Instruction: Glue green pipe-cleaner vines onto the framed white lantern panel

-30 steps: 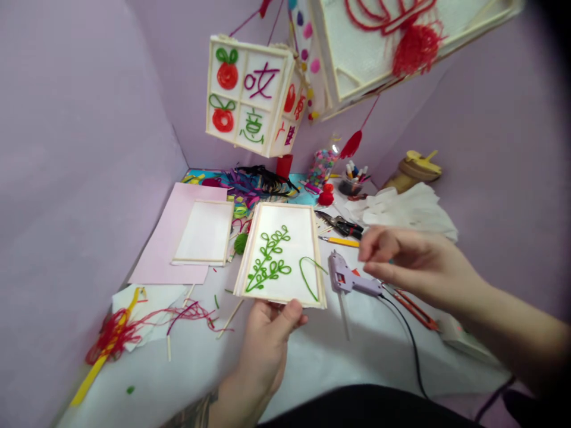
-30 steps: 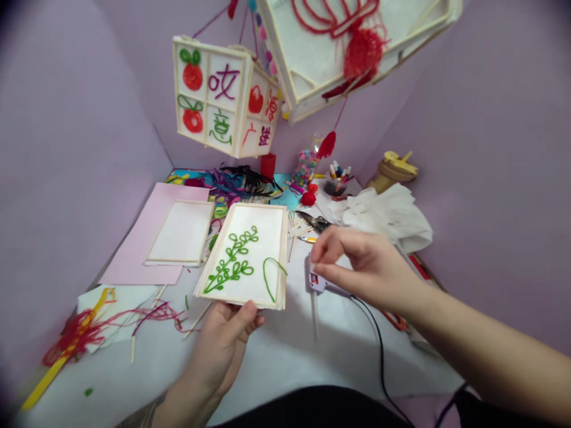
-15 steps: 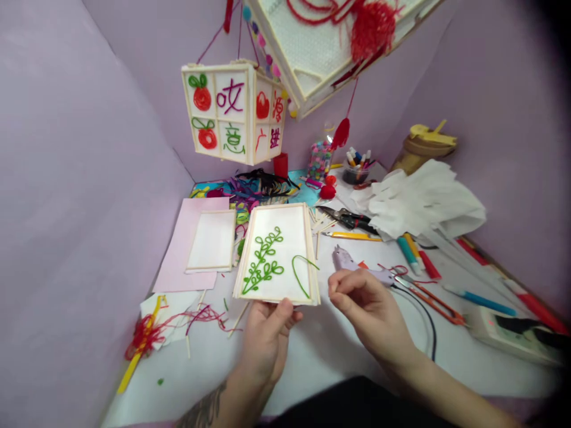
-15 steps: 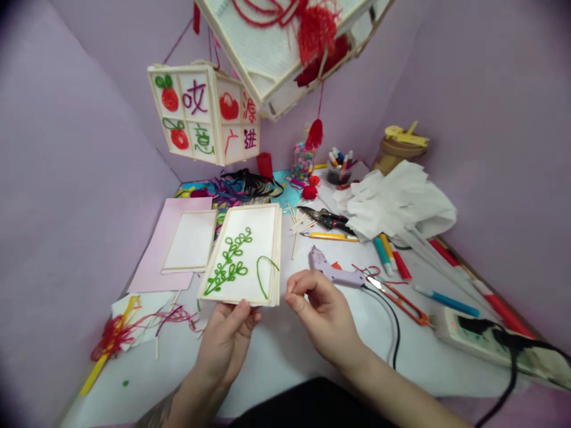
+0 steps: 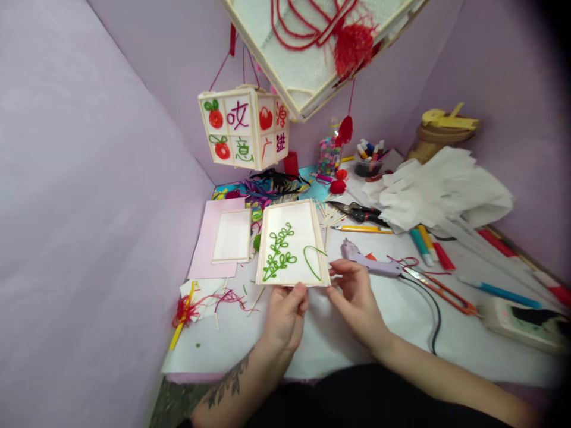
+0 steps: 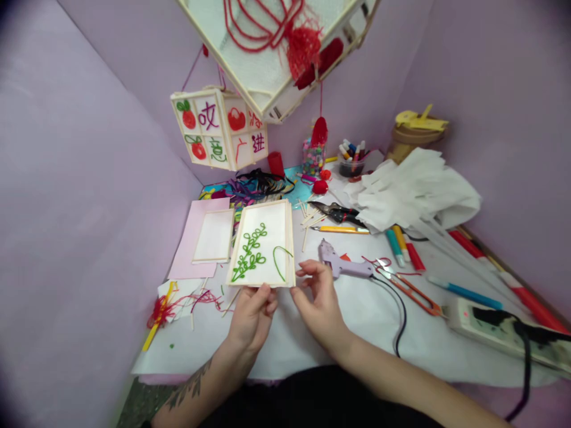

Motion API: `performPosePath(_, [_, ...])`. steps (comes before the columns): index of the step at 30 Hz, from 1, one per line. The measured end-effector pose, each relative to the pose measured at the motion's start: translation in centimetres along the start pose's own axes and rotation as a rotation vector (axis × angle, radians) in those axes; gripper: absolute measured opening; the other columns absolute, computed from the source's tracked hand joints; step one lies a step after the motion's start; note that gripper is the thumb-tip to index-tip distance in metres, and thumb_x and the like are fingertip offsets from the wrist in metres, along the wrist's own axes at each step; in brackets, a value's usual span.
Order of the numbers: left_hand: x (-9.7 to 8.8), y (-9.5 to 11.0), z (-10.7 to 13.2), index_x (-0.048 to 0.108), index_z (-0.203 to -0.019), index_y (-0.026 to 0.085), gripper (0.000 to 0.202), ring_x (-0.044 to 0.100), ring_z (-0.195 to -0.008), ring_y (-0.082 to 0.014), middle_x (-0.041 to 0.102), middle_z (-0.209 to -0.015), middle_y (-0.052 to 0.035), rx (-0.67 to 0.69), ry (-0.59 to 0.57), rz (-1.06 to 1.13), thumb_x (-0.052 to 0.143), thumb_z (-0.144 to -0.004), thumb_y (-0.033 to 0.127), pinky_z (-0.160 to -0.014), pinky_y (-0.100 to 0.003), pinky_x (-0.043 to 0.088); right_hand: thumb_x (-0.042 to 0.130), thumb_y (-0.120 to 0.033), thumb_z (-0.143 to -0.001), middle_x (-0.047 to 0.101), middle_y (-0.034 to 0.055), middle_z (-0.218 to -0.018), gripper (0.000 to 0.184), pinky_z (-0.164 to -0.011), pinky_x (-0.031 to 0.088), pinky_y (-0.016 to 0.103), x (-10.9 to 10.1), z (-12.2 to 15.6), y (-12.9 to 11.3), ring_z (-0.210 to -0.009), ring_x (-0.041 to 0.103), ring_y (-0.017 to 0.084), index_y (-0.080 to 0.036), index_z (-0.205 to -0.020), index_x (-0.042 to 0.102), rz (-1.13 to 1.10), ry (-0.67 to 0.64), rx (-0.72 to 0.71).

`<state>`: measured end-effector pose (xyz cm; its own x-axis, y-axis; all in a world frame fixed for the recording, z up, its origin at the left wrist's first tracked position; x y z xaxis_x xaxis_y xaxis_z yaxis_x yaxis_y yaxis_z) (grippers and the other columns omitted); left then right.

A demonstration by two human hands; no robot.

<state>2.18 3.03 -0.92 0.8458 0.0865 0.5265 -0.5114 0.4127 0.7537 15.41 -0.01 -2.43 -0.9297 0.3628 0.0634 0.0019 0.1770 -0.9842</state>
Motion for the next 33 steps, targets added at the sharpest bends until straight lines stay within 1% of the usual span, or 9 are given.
performPosePath(2, [0.2, -0.1, 0.0, 0.063, -0.079, 0.015, 0.038, 0.037, -0.052, -0.0032, 0.055, -0.066, 0.0053, 0.017, -0.004, -0.002, 0.090, -0.057, 0.031, -0.046, -0.016, 0.028, 0.058, -0.023, -0.089, 0.051, 0.0016, -0.093, 0.019, -0.072, 0.049, 0.033, -0.7, 0.4, -1.2, -0.083, 0.055, 0.017, -0.027, -0.099, 0.042, -0.031, 0.023, -0.132])
performPosePath(5, [0.5, -0.1, -0.2, 0.063, -0.078, 0.015, 0.035, 0.038, -0.051, -0.0040, 0.054, -0.063, 0.0063, 0.032, -0.018, 0.002, 0.089, -0.059, 0.029, -0.048, -0.017, 0.031, 0.054, -0.024, -0.092, 0.057, 0.0018, -0.087, 0.014, -0.064, 0.050, 0.032, -0.4, 1.5, -2.3, -0.071, 0.056, 0.016, -0.028, -0.103, 0.047, -0.024, -0.179, -0.226])
performPosePath(9, [0.9, 0.2, -0.4, 0.067, -0.089, 0.018, 0.030, 0.059, -0.073, -0.0118, 0.067, -0.077, 0.0011, 0.070, -0.060, -0.012, 0.084, -0.066, 0.028, -0.073, -0.024, 0.047, 0.052, -0.026, -0.094, 0.061, 0.0091, -0.117, 0.038, -0.064, 0.055, 0.033, 0.6, 2.3, -1.5, -0.073, 0.062, 0.016, -0.032, -0.131, 0.046, 0.083, -0.385, -0.119])
performPosePath(13, [1.0, 0.2, -0.5, 0.069, -0.100, 0.019, 0.036, 0.065, -0.098, -0.0190, 0.072, -0.093, -0.0035, 0.093, -0.045, -0.055, 0.082, -0.068, 0.030, -0.097, -0.032, 0.044, 0.050, -0.024, -0.095, 0.065, 0.0080, -0.111, 0.055, -0.068, 0.058, 0.034, 1.0, 2.2, -0.9, -0.076, 0.066, 0.017, -0.035, -0.147, 0.035, 0.111, -0.464, -0.083])
performPosePath(19, [0.1, -0.9, -0.3, 0.066, -0.103, 0.019, 0.041, 0.065, -0.092, -0.0204, 0.071, -0.101, -0.0063, 0.033, -0.095, -0.123, 0.082, -0.069, 0.034, -0.082, -0.032, 0.050, 0.058, -0.030, -0.092, 0.060, 0.0099, -0.126, 0.065, -0.083, 0.057, 0.036, 1.0, 1.2, -1.4, -0.104, 0.064, 0.023, -0.037, -0.151, 0.031, 0.118, -0.538, -0.133])
performPosePath(23, [-1.1, 1.3, 1.4, 0.069, -0.093, 0.021, 0.023, 0.064, -0.084, -0.0214, 0.069, -0.089, -0.0063, 0.076, -0.206, -0.495, 0.077, -0.075, 0.032, -0.076, -0.033, 0.050, 0.057, -0.036, -0.093, 0.063, 0.0102, -0.121, 0.064, -0.083, 0.056, 0.035, 1.2, 1.0, -1.6, -0.100, 0.065, 0.022, -0.034, -0.151, 0.031, 0.086, -0.586, -0.108])
performPosePath(26, [-1.2, 5.7, 2.8, 0.074, -0.075, 0.022, 0.004, 0.060, -0.077, -0.0208, 0.067, -0.076, -0.0063, 0.452, -0.188, -0.946, 0.073, -0.079, 0.023, -0.075, -0.032, 0.047, 0.058, -0.037, -0.093, 0.065, 0.0084, -0.111, 0.065, -0.078, 0.056, 0.032, 1.3, 1.0, -1.6, -0.092, 0.066, 0.020, -0.034, -0.152, 0.030, 0.071, -0.605, -0.108])
performPosePath(29, [0.2, 9.3, 2.7, 0.077, -0.097, 0.030, 0.024, 0.060, -0.089, -0.0224, 0.071, -0.093, -0.0071, 0.826, -0.166, -1.185, 0.071, -0.079, 0.016, -0.086, -0.035, 0.045, 0.058, -0.036, -0.093, 0.064, 0.0082, -0.113, 0.065, -0.078, 0.055, 0.033, 1.4, 1.0, -1.4, -0.095, 0.065, 0.020, -0.036, -0.151, 0.030, 0.070, -0.599, -0.139])
performPosePath(33, [2.8, 10.1, 0.5, 0.073, -0.107, 0.027, 0.028, 0.059, -0.090, -0.0208, 0.072, -0.098, -0.0063, 1.055, -0.510, -1.412, 0.059, -0.088, 0.012, -0.082, -0.036, 0.048, 0.056, -0.039, -0.094, 0.064, 0.0098, -0.114, 0.063, -0.075, 0.056, 0.032, 1.6, 0.9, -1.2, -0.092, 0.066, 0.020, -0.035, -0.151, 0.030, 0.038, -0.570, -0.218])
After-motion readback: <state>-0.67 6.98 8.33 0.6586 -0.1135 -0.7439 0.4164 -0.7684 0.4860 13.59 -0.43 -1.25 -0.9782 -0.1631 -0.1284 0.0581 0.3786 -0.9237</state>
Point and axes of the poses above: each hand's wrist, its own z-axis away from the middle knuckle, its own x-axis out of the palm, y = z × x, the point moved 4 cm from there along -z, towards the middle knuckle
